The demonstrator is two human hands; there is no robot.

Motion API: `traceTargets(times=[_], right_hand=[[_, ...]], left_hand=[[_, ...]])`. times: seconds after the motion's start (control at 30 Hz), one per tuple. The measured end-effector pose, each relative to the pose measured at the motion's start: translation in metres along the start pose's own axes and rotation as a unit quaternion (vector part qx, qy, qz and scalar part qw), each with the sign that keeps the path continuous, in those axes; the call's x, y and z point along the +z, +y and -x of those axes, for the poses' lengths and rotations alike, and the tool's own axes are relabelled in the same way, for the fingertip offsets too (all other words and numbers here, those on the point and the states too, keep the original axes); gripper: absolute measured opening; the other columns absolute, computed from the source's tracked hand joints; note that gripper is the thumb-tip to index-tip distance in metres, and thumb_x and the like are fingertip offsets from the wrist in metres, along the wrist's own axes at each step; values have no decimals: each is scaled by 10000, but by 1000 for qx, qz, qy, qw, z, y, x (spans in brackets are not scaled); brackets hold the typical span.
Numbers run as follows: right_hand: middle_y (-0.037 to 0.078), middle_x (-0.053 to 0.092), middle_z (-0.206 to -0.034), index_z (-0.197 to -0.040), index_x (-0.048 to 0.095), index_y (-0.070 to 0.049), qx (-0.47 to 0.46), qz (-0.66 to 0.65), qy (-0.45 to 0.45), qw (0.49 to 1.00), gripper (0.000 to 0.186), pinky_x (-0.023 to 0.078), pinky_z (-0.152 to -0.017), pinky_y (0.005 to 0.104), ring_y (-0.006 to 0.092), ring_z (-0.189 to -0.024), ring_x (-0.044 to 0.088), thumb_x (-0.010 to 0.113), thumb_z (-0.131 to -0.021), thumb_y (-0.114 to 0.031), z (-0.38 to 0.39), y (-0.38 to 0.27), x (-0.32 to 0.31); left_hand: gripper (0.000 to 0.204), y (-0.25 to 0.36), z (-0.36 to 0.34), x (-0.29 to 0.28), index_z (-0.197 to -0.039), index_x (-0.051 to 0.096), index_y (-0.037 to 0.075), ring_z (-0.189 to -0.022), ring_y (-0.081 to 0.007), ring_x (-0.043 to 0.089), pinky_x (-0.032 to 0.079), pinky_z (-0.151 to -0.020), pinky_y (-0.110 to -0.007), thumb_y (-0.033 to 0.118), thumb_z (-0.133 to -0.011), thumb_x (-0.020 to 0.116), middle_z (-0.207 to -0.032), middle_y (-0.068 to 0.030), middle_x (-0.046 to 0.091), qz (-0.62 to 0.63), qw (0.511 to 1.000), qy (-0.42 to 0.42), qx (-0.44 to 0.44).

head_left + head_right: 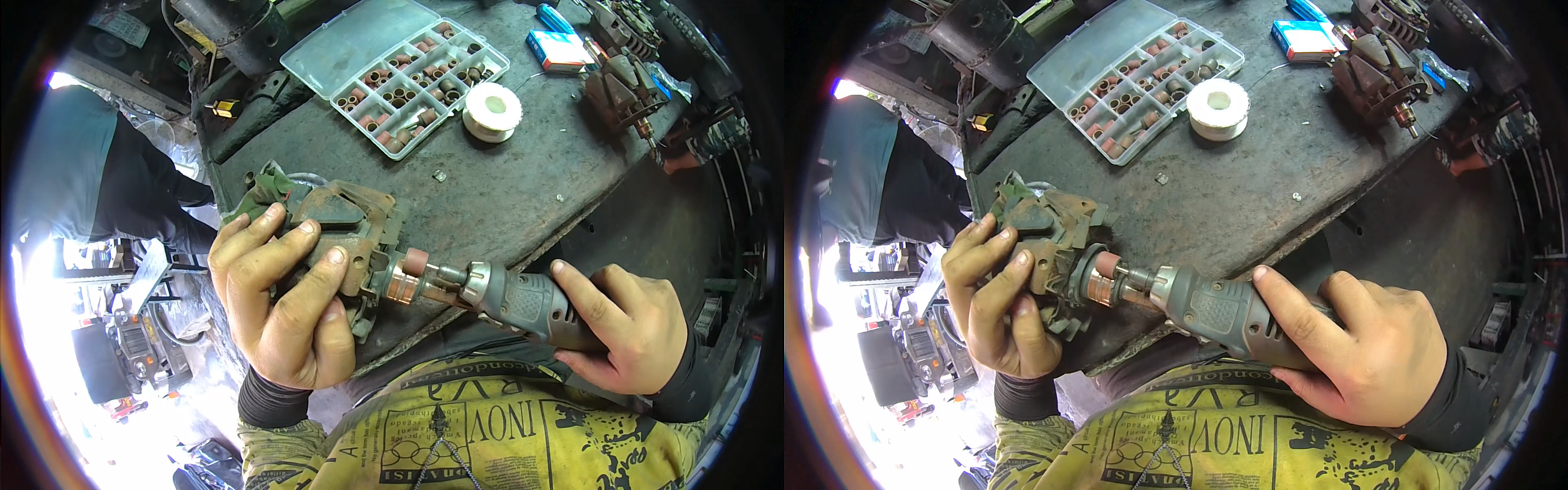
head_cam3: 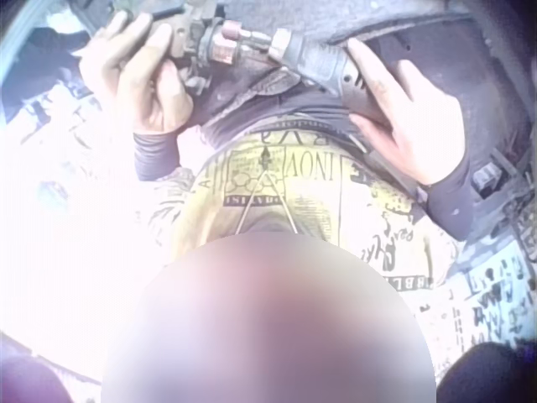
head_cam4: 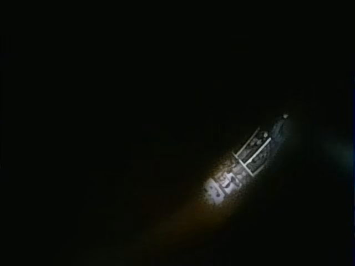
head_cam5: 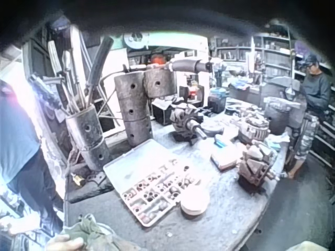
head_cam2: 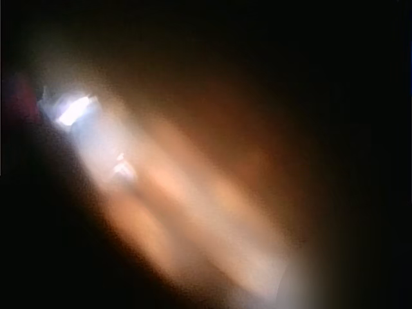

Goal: The person uses a rotary tool with a grinding bit to smooth the surface of a cylindrical metal part held in the left hand. The person repeatedly repositions the part and applies the grinder to different sections on a cluttered workbench.

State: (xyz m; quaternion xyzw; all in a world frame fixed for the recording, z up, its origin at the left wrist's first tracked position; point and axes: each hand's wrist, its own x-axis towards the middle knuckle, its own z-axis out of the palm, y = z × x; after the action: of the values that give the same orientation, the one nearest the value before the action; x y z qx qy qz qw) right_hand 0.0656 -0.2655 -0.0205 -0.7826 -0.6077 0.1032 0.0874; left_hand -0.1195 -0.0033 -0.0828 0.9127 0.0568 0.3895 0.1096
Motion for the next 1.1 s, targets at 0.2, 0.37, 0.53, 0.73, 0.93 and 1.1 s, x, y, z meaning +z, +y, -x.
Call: traceTargets(times=[0.2,0.37,0.53,0.73,0.93,1.1], right_hand=[[63,463,-738,-1404,631,-100,-18,-39,-1,999,809,457,-494,371,219,-550,549,859,-644,-263,3,-4,1],[56,451,-734,-1398,637,-99,-21,-34,9,999,802,456,-495,366,217,-549,543,856,-645,-263,4,-7,4],[58,449,-739,-1389,646,-101,2,12,21,1000,803,457,-498,363,217,-551,541,859,-632,-262,5,-10,4],[72,469,-766,-1396,638,-93,-12,-5,16,1000,817,459,-513,372,225,-563,548,863,-627,-246,8,-13,4],[141,579,-884,-1432,557,15,-19,8,-18,1000,884,478,-556,401,290,-628,586,858,-640,-237,9,-13,5],[81,501,-809,-1429,610,-89,15,27,74,997,897,475,-541,379,240,-604,563,876,-581,-215,8,-16,15]], left_hand=[[304,-1,1,1,-1022,753,79,-1116,-386,623,447,-1017,-590,107,-741,640,-1116,-156,686,1,1000,1,-1],[302,-2,0,2,-1022,758,71,-1107,-388,626,454,-999,-574,108,-746,642,-1126,-162,687,-3,1000,5,8],[302,-4,0,4,-1026,763,60,-1095,-385,641,458,-989,-551,124,-754,647,-1116,-163,695,-3,1000,13,14],[292,-6,-5,8,-1043,771,56,-1094,-369,656,459,-987,-525,141,-787,660,-1118,-162,700,1,999,22,28],[290,-1,-17,7,-1102,744,-29,-1160,-402,642,478,-1044,-484,79,-893,574,-1170,-232,683,3,1000,-13,19],[255,-2,-25,11,-1067,745,-17,-1059,-348,672,497,-1015,-430,47,-875,589,-1080,-192,705,-11,999,-35,-3]])
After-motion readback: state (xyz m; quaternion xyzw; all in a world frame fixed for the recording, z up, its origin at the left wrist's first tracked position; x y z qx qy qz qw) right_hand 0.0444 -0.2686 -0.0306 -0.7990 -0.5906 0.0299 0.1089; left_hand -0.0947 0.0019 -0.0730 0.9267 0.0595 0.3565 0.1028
